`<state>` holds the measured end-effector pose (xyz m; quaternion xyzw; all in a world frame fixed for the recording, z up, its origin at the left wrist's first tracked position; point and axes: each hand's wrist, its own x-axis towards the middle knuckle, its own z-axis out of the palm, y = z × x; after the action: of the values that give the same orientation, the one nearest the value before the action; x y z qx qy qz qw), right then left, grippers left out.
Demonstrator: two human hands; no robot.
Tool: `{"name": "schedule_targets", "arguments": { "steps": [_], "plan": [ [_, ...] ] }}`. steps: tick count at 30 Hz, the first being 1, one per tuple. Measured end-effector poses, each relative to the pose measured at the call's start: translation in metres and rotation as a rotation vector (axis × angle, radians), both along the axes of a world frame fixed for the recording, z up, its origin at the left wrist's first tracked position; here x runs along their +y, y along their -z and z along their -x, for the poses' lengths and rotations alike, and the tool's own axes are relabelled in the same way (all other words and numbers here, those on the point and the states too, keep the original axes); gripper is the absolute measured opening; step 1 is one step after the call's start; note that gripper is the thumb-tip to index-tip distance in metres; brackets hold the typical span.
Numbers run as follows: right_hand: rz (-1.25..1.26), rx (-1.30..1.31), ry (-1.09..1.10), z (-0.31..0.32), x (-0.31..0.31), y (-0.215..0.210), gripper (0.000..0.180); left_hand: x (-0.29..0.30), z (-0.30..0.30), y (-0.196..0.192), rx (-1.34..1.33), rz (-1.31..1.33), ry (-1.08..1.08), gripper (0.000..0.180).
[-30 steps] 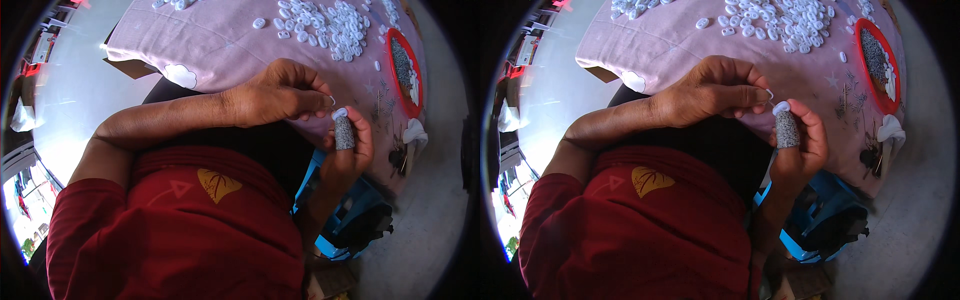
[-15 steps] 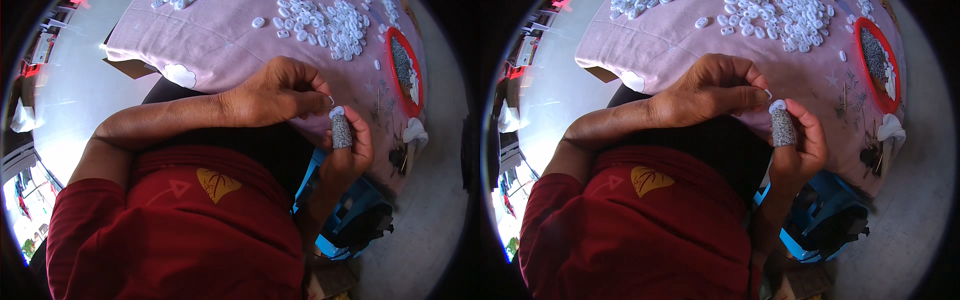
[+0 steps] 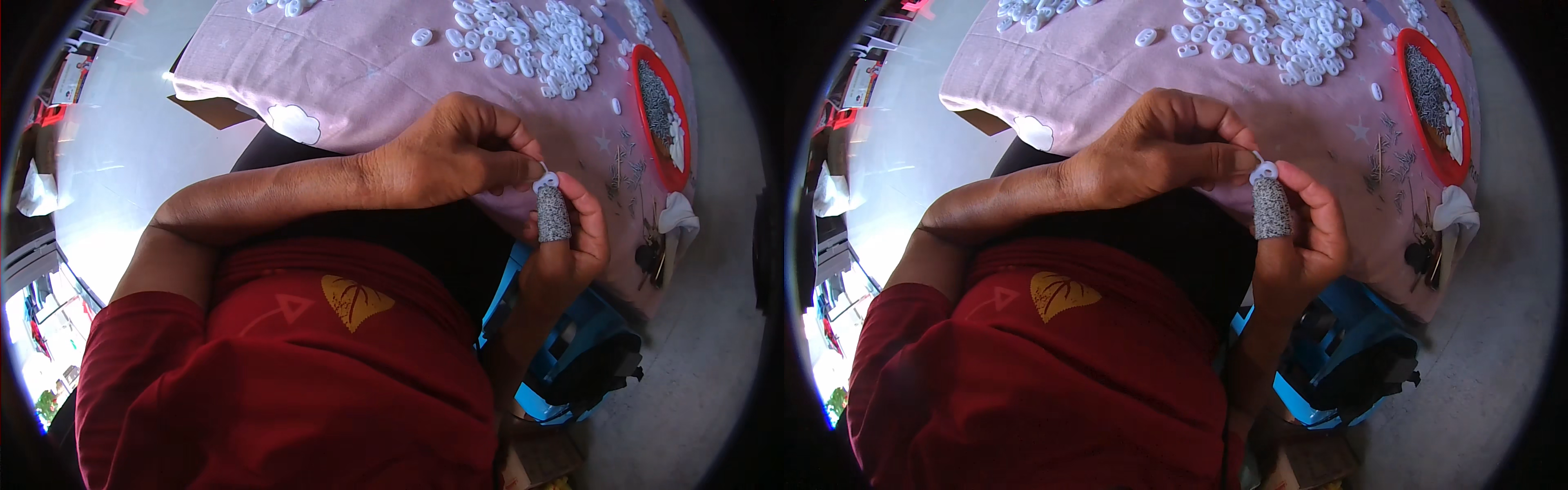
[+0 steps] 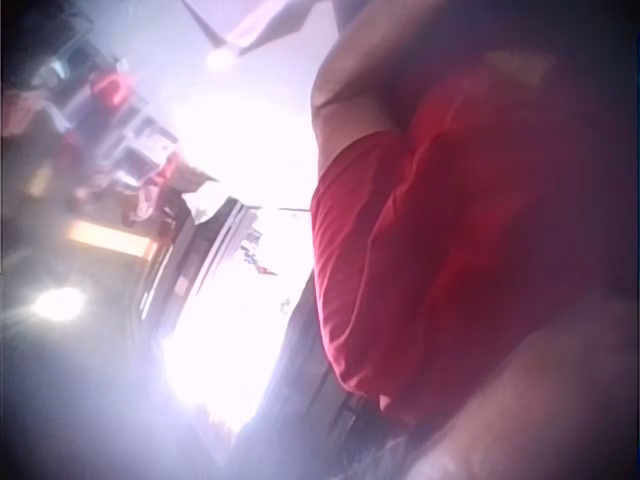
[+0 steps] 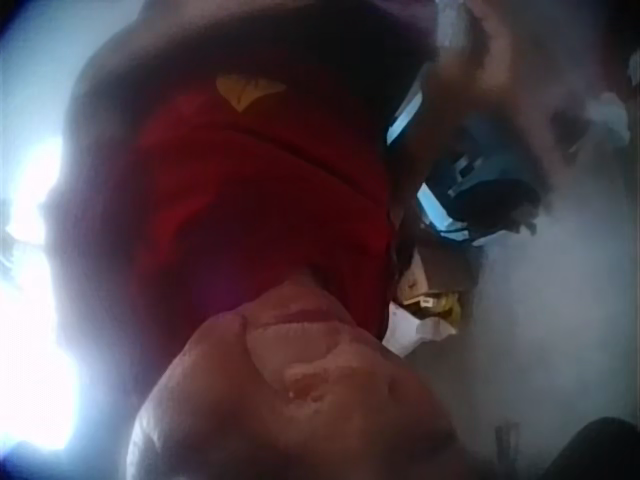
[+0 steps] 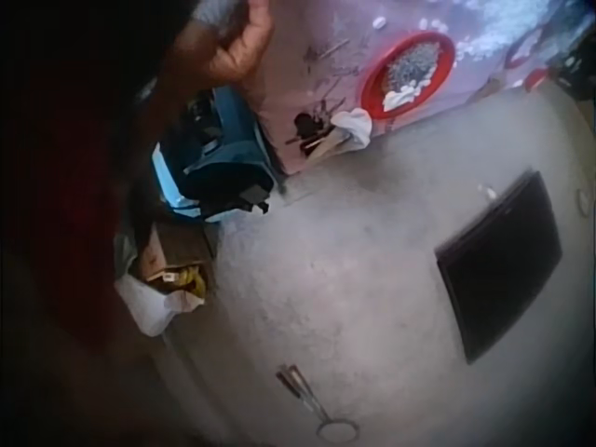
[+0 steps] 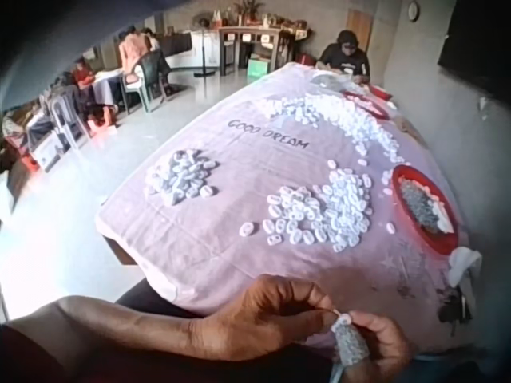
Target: The person assembles small plastic components by inserting pins into them by hand, gathers and pushes plastic pieces across the table, and inserts pins into more plastic components.
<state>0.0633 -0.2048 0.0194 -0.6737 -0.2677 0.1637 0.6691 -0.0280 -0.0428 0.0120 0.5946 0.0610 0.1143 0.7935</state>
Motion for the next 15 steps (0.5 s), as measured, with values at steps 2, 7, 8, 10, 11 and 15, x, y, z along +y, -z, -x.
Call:
{"name": "schedule_targets", "arguments": {
  "steps": [2, 7, 8, 10, 11, 15],
  "plan": [
    [-0.009, -0.004, 0.002, -0.0005, 0.0004, -0.0003, 0.026, -0.0004, -0.0015, 0.0036, 0.011, 0.065, -0.024, 0.012],
    [0.004, -0.029, 0.025, 0.0009, 0.0013, -0.0008, 0.026, 0.0030, 0.0001, 0.0013, 0.085, 0.196, 0.010, 0.013],
    [0.003, -0.029, 0.027, 0.0004, 0.0009, 0.0006, 0.026, 0.0036, 0.0007, 0.0003, 0.106, 0.223, 0.028, 0.013],
    [0.027, -0.072, 0.036, -0.0011, 0.0005, 0.0047, 0.026, 0.0022, 0.0004, 0.0003, 0.112, 0.224, 0.013, 0.013],
    [0.027, -0.072, 0.036, -0.0007, 0.0006, 0.0035, 0.026, 0.0012, 0.0003, 0.0007, 0.117, 0.224, -0.003, 0.013],
    [0.001, 0.014, 0.027, 0.0011, 0.0031, 0.0010, 0.026, -0.0044, -0.0019, 0.0098, 0.053, 0.227, -0.046, 0.013]
  ]
}}
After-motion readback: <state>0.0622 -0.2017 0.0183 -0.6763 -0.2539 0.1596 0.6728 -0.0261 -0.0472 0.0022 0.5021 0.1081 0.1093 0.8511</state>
